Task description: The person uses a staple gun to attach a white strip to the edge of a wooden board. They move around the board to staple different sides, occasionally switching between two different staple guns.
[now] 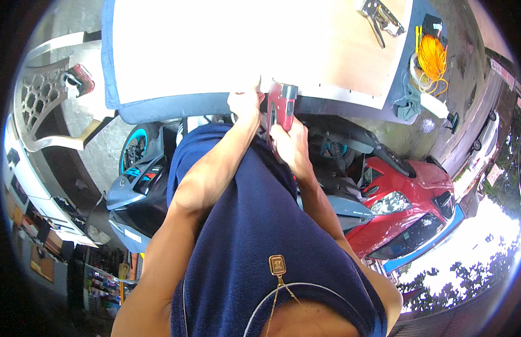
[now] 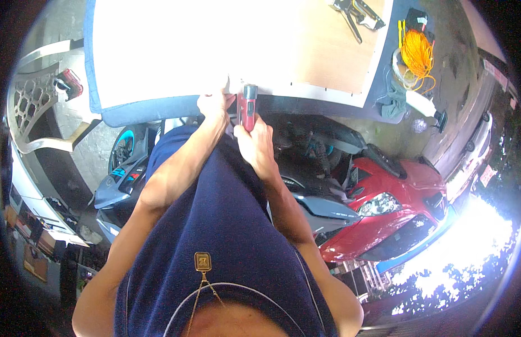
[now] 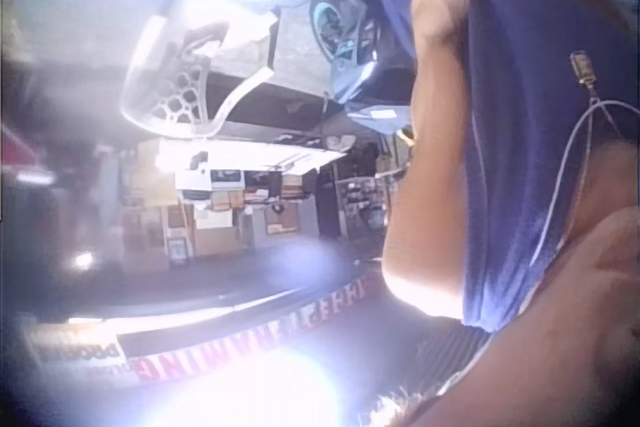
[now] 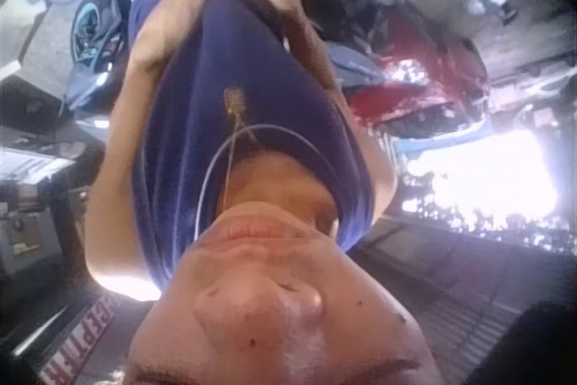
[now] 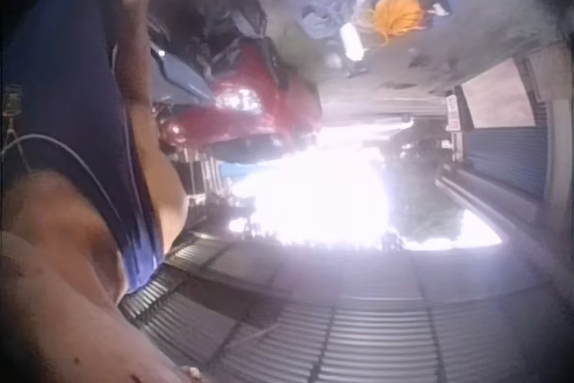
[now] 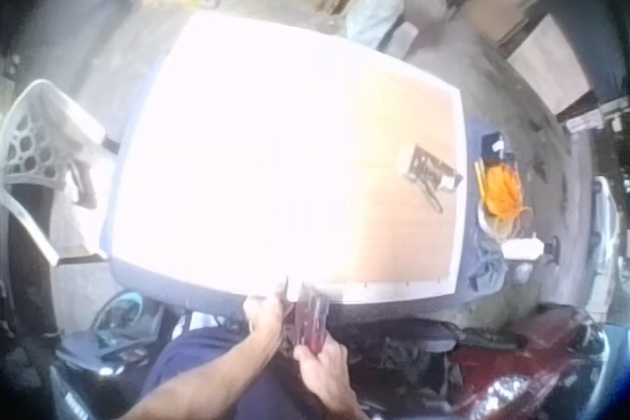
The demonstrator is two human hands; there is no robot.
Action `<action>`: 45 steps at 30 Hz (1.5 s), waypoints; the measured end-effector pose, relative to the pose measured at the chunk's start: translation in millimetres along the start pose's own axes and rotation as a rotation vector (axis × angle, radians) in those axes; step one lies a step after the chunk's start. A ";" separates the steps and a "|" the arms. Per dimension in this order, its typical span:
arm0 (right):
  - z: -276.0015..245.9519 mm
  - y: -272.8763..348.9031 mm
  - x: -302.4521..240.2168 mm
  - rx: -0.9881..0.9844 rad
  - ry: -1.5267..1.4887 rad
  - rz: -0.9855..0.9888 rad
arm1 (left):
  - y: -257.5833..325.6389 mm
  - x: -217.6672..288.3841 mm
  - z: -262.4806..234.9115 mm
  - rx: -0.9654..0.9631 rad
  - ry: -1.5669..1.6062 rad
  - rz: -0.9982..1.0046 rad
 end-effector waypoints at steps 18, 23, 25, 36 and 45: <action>19.9 -44.0 -25.3 0.027 -0.224 -0.107 | -69.4 75.4 -85.1 0.006 0.000 -0.062; 38.1 -27.3 -43.0 0.062 -0.355 -0.112 | -69.2 75.7 -82.5 -0.013 0.003 -0.067; 46.6 -11.4 -36.7 0.015 -0.284 -0.046 | -67.9 78.3 -82.6 -0.014 -0.030 -0.076; 88.5 19.4 -51.5 0.078 -0.035 -0.058 | -65.0 84.5 -81.4 -0.004 -0.106 -0.077; 93.7 21.3 -55.0 0.062 -0.030 0.067 | -68.9 78.3 -81.6 0.041 -0.042 -0.089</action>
Point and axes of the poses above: each hand's wrist, its own y-axis away from the middle knuckle, its own z-axis out of the palm, x = y × z, the point moved 3 cm from there along -y, towards the middle knuckle, and after that the axes turned 11 degrees about z, right-handed, at the moved point
